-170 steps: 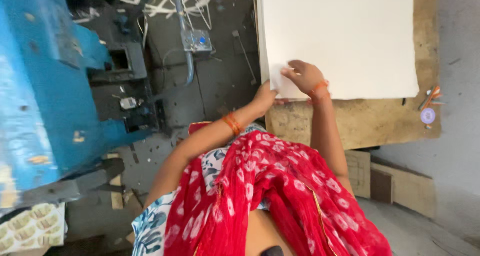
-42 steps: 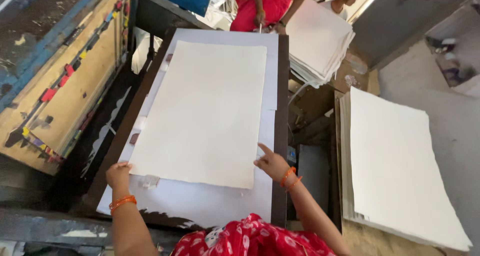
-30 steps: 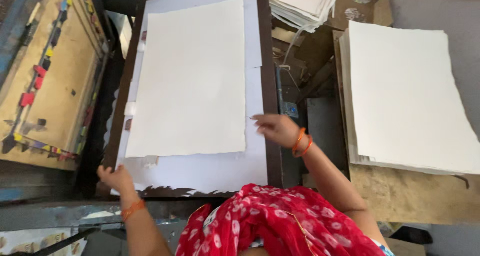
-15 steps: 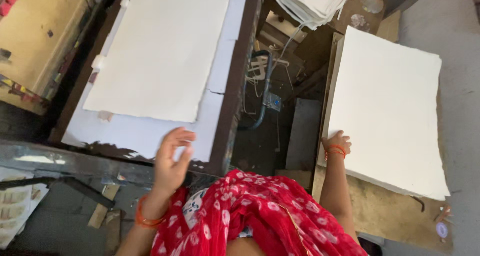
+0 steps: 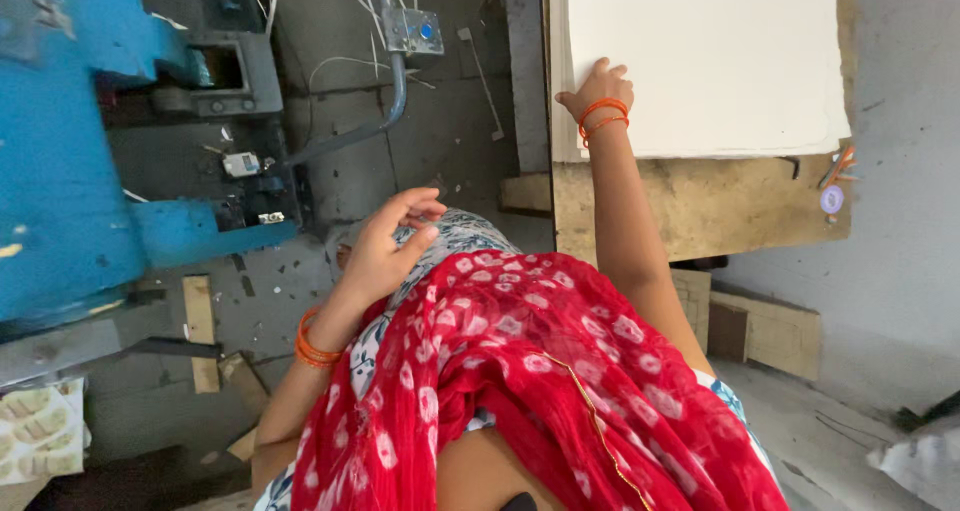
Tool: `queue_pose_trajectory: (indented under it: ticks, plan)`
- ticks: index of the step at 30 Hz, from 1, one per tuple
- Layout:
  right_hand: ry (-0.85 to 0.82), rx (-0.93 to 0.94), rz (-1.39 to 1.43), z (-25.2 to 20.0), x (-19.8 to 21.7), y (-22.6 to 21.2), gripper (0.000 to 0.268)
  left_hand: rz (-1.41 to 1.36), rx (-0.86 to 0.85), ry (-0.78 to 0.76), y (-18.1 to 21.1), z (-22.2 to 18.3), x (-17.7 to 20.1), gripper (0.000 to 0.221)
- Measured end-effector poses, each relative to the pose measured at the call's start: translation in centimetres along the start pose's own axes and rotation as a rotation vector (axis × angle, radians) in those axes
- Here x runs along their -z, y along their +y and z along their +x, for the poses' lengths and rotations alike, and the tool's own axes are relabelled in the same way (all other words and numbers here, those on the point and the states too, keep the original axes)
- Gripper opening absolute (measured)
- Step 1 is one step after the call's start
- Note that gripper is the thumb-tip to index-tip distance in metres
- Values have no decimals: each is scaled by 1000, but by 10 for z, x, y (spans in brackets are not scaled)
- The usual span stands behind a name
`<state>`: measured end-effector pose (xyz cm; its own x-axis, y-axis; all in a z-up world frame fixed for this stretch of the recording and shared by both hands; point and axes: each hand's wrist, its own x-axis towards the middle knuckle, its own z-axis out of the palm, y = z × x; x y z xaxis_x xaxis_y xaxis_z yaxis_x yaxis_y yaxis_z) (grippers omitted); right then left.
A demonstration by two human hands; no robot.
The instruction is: The person repeatedly picks up large white paper sheets from a stack and places them onto a blue paper cutting machine. They continue this process, moving sheets one at a time from the source stack to the machine surface.
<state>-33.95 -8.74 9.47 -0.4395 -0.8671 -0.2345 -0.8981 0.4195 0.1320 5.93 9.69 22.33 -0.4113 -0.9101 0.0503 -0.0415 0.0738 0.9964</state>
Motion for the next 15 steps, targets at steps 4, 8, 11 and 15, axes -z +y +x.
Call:
queue_pose_trajectory:
  ticks: [4, 8, 11, 15]
  plan:
    - [-175, 96, 44, 7, 0, 28, 85, -70, 35, -46, -42, 23, -31, 42]
    - [-197, 258, 158, 32, 5, 56, 76, -84, 105, -127, -78, 54, -59, 39]
    - [-248, 304, 220, 44, 11, 69, 80, -186, 120, -205, -100, 93, -88, 38]
    - [-310, 322, 246, 48, 15, 72, 82, -312, 104, -222, -136, 148, -147, 34]
